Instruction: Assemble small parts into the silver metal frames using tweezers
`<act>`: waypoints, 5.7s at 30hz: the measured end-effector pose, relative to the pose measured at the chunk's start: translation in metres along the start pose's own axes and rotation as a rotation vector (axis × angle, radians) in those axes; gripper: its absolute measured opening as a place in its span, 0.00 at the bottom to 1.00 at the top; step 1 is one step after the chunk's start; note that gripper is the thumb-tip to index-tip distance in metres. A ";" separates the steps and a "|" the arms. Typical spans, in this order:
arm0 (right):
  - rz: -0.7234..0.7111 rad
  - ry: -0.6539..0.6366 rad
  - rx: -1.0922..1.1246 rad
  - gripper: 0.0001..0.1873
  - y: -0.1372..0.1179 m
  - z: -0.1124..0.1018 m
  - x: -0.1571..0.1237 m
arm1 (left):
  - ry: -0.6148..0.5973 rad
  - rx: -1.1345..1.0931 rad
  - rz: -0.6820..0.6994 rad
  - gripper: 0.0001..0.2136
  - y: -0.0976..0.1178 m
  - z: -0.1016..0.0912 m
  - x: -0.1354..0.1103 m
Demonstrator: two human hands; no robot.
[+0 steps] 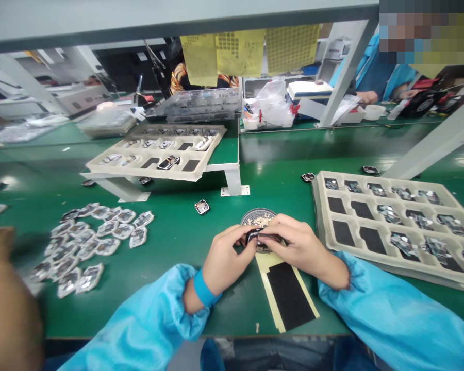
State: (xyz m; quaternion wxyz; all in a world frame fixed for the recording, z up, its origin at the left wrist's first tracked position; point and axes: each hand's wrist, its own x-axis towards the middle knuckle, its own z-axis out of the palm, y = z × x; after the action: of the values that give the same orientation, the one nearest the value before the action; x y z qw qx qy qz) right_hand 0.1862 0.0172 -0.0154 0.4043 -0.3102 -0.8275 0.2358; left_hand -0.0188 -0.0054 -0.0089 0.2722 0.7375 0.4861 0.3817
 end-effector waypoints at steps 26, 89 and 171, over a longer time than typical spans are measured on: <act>0.196 0.167 -0.031 0.16 -0.019 -0.023 0.001 | 0.023 0.596 -0.294 0.22 -0.124 -0.114 0.081; 0.039 0.206 0.024 0.11 0.001 -0.018 -0.019 | -0.095 -0.373 -0.332 0.09 -0.015 0.017 0.012; 0.825 0.055 -0.837 0.09 0.035 -0.226 -0.069 | -0.269 -0.893 -0.614 0.19 0.023 0.027 0.029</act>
State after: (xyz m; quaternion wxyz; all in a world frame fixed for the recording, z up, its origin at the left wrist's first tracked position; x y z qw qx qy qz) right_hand 0.4143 0.0245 0.0532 0.1439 -0.7457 -0.6503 0.0188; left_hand 0.0218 0.0120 0.0021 0.7167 0.4172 0.4306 0.3562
